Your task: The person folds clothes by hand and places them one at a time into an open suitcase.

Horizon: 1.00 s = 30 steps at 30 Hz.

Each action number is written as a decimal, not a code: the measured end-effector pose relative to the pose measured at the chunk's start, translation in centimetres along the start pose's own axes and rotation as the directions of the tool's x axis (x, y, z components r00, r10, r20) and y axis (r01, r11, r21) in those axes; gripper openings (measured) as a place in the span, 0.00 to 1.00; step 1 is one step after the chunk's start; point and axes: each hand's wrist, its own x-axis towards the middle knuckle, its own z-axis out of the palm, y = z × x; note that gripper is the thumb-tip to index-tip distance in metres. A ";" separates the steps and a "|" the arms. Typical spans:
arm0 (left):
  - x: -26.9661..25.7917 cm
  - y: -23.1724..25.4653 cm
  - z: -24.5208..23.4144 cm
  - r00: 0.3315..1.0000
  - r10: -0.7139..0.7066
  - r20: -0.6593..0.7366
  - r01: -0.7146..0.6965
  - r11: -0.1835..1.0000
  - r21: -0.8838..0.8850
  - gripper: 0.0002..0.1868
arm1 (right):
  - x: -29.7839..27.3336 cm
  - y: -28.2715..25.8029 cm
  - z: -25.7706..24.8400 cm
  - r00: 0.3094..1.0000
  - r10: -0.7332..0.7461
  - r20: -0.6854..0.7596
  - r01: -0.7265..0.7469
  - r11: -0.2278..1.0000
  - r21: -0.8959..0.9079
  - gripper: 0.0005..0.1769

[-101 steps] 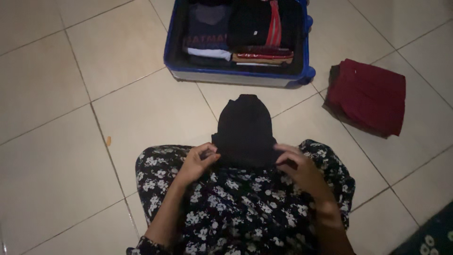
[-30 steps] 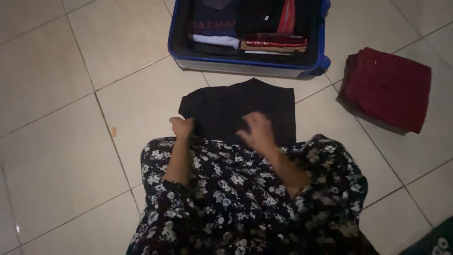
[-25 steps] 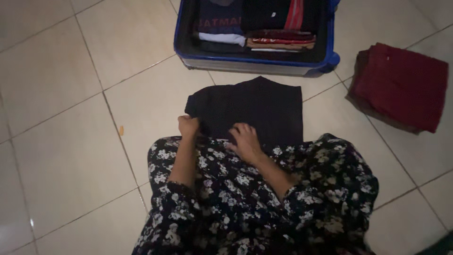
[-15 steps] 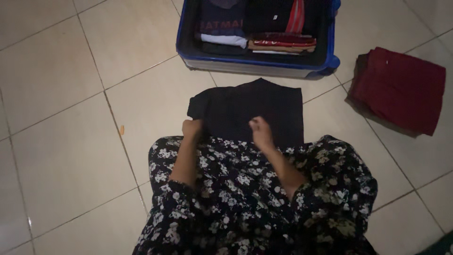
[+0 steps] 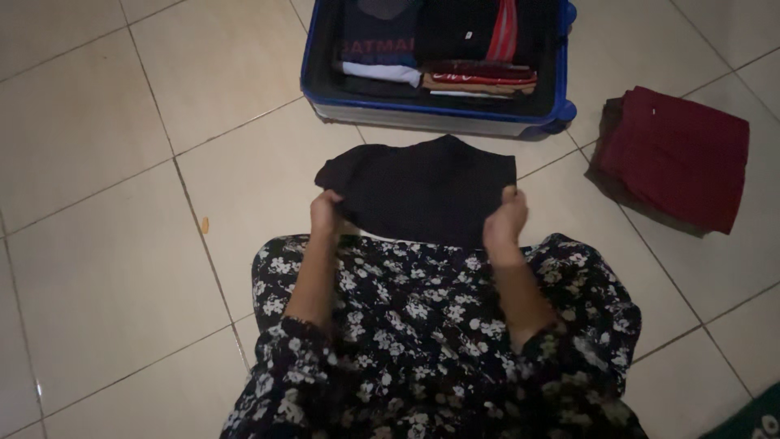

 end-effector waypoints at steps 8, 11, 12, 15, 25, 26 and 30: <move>-2.8 0.3 0.3 0.925 0.298 -0.235 0.028 0.564 0.825 0.16 | -3.0 -4.0 1.3 0.948 -0.271 0.169 0.289 0.953 -0.094 0.11; -4.7 0.8 2.3 0.753 0.651 -0.099 -0.119 0.283 0.952 0.23 | -2.7 -3.5 1.1 0.946 -0.304 0.113 0.318 0.937 -0.146 0.11; -5.3 1.2 2.9 0.642 0.767 0.015 -0.268 0.206 0.941 0.25 | -2.5 -3.4 1.0 0.956 -0.281 0.088 0.291 0.947 -0.133 0.12; -4.1 3.2 3.3 0.733 0.676 0.075 -0.222 0.134 0.966 0.37 | -1.1 -4.2 -0.1 0.983 -0.184 -0.012 0.183 0.981 -0.069 0.13; -3.0 1.3 3.7 0.805 0.592 -0.032 -0.082 0.163 0.983 0.40 | 2.3 -14.1 -7.0 0.942 0.024 -0.336 0.073 0.959 0.273 0.30; -4.0 1.8 4.2 0.768 0.641 0.025 -0.146 0.137 0.980 0.37 | 1.5 -14.8 -6.5 0.940 0.024 -0.339 0.073 0.960 0.271 0.30; -6.7 3.0 6.2 0.632 0.759 0.157 -0.376 0.123 0.919 0.26 | 1.0 -14.8 -4.5 0.849 -0.247 -0.467 0.205 0.969 -0.138 0.26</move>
